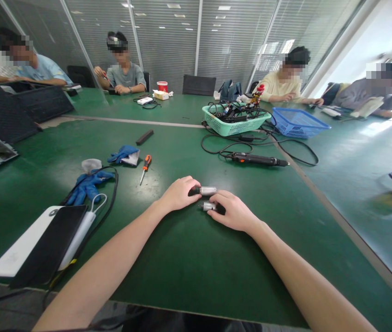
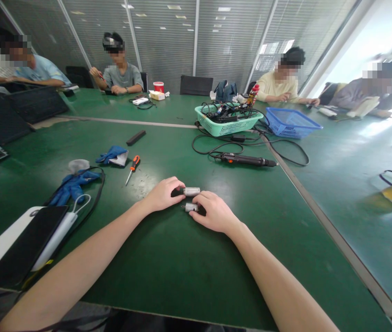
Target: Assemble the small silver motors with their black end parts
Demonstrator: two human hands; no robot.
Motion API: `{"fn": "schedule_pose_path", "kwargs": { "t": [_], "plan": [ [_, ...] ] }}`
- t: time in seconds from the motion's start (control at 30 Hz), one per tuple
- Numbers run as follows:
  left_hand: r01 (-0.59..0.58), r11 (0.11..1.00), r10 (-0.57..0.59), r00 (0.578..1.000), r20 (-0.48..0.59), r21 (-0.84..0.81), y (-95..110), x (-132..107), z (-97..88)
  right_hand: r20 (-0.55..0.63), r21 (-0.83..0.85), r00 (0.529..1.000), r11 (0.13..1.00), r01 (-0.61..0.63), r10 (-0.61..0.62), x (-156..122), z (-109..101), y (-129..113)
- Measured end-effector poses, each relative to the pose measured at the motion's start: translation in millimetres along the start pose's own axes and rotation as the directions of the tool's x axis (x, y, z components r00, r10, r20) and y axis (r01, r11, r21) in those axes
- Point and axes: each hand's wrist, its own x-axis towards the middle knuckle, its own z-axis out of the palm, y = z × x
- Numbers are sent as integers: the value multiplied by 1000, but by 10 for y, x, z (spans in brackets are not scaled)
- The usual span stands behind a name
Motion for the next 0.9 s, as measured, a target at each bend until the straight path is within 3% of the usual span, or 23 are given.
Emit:
{"fn": "schedule_pose_path", "kwargs": {
  "t": [0.57,0.77,0.9],
  "plan": [
    [5,1000,-5,1000,-8,25,36,-4,-14,-13,-8,1000,1000,3,-3,-12,21,6],
    [-4,1000,4,999,-42,-1,14,-5,6,-19,-8,1000,1000,-6,6,-23,16,3],
    [53,998,-54,994,-97,-21,-9,2,31,-24,-2,999,1000,-22,22,-24,5,-16]
  ]
}}
